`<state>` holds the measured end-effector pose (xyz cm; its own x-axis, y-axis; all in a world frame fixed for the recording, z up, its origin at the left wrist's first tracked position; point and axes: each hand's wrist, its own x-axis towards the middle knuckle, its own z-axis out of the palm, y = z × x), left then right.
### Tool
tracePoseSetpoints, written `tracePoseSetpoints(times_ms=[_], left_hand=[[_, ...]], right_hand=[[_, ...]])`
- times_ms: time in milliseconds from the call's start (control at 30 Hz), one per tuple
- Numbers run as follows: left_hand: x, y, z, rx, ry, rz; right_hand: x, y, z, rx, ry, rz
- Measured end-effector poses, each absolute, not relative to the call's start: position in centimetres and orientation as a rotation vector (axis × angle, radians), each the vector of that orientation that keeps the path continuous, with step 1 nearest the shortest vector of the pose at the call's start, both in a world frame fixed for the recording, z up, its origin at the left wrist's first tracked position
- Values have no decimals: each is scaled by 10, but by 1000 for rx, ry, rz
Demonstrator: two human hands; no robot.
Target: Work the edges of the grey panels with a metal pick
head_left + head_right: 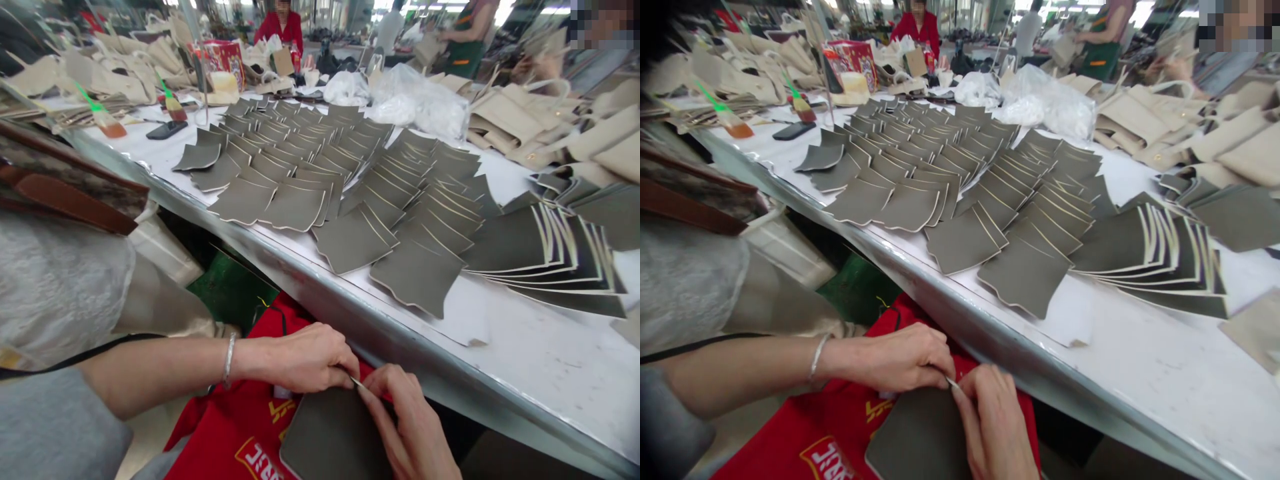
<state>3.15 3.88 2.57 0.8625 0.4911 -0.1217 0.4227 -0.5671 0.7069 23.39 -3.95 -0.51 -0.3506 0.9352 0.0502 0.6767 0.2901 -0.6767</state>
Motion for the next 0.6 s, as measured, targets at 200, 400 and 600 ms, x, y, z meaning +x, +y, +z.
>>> tracePoseSetpoints(times_ms=[200, 400, 600], left_hand=[[32, 40, 23, 2174, 651, 153], [28, 39, 20, 2110, 657, 182], [22, 41, 19, 2066, 710, 128]], right_hand=[[240, -38, 0, -1402, -2183, 787], [248, -39, 3, -1398, -2216, 853], [266, -45, 4, -1400, -2252, 837]])
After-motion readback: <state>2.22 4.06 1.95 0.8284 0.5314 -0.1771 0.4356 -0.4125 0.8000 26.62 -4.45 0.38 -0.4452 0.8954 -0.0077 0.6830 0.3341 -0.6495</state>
